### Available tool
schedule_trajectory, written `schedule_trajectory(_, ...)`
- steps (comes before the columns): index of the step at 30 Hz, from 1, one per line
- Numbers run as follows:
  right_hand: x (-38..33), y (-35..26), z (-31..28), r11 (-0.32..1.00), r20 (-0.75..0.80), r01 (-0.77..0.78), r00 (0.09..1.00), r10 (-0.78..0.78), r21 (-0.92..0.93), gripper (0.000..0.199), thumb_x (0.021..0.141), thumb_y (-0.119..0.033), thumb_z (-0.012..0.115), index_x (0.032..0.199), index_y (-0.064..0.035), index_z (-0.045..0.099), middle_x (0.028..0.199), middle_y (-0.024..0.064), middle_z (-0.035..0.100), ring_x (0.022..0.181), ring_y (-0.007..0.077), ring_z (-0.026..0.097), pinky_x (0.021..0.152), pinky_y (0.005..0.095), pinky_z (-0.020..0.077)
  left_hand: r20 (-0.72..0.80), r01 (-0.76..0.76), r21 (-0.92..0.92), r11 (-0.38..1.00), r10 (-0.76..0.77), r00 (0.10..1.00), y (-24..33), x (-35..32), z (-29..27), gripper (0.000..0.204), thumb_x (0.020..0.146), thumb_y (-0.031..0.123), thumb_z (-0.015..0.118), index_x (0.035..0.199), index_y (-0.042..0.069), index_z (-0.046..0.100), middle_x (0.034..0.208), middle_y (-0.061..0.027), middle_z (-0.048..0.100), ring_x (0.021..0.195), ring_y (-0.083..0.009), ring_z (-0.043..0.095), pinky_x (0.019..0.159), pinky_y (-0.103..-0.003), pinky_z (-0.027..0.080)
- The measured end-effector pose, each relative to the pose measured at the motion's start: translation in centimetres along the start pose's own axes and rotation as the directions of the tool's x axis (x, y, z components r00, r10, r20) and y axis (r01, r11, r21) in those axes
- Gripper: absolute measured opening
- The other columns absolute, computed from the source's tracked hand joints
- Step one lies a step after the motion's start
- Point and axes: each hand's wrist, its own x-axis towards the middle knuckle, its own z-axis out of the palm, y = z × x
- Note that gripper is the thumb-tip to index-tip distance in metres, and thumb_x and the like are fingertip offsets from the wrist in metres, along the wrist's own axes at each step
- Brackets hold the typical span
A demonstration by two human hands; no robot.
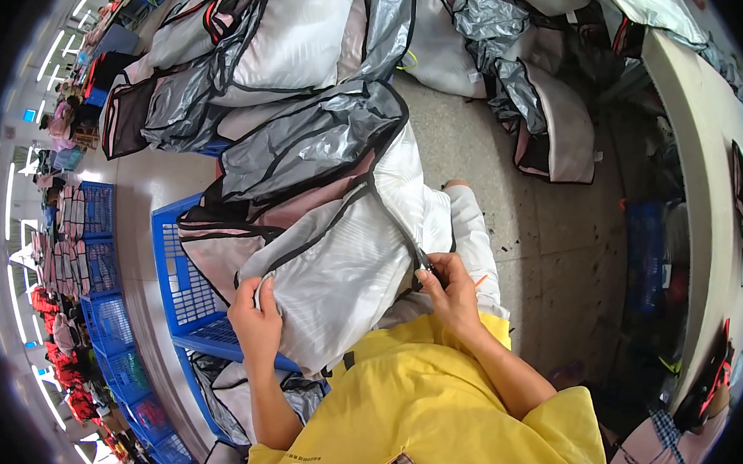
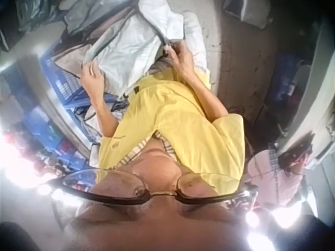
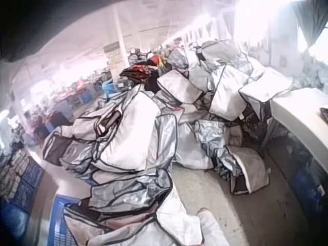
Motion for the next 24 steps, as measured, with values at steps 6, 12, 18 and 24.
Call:
schedule_trajectory(6,0.7,-0.8,0.1,1.0,0.029,-0.02,0.999,0.02,0.019,0.028,0.099,-0.02,0.071,0.114,-0.0001,0.057,0.084,0.006,0.069,0.077,0.0117,0.062,0.07,0.0291,0.0509,0.0,-0.005,0.019,1.0,0.005,1.0,-0.4,-0.1,0.1,0.019,0.101,0.016,0.064,0.096,-0.002,0.063,0.08,-0.0143,0.066,0.07,-0.0237,0.058,0.068,-0.035,0.047)
schedule_trajectory(12,1.3,-1.7,-0.2,0.999,0.081,-0.017,0.997,0.019,-0.028,0.028,0.1,-0.02,0.07,0.112,0.001,0.057,0.085,0.0084,0.069,0.078,0.0135,0.064,0.071,0.0305,0.0515,0.013,0.002,0.015,1.0,-0.002,1.0,-0.5,0.0,0.2,0.018,0.101,0.016,0.065,0.096,-0.002,0.063,0.079,-0.0135,0.066,0.069,-0.0211,0.057,0.067,-0.034,0.047)
schedule_trajectory(18,1.1,-2.4,-0.1,0.991,0.03,-0.005,1.0,0.009,-0.134,0.028,0.098,-0.019,0.071,0.11,0.0016,0.058,0.089,0.0141,0.072,0.078,0.0231,0.069,0.071,0.036,0.0527,0.011,0.001,0.019,1.0,-0.001,1.0,-0.7,0.0,0.2,0.018,0.101,0.015,0.065,0.097,-0.002,0.064,0.079,-0.013,0.066,0.069,-0.0201,0.057,0.067,-0.033,0.047)
schedule_trajectory(24,1.3,-3.0,-0.4,0.966,0.033,0.042,0.999,-0.035,-0.254,0.024,0.098,-0.013,0.071,0.112,0.0029,0.059,0.088,0.0066,0.069,0.077,0.0092,0.062,0.068,0.0277,0.0542,0.011,0.01,0.015,1.0,-0.01,1.0,-0.8,-0.1,0.3,0.018,0.101,0.016,0.065,0.097,-0.002,0.064,0.079,-0.0131,0.066,0.07,-0.0199,0.057,0.068,-0.034,0.048)
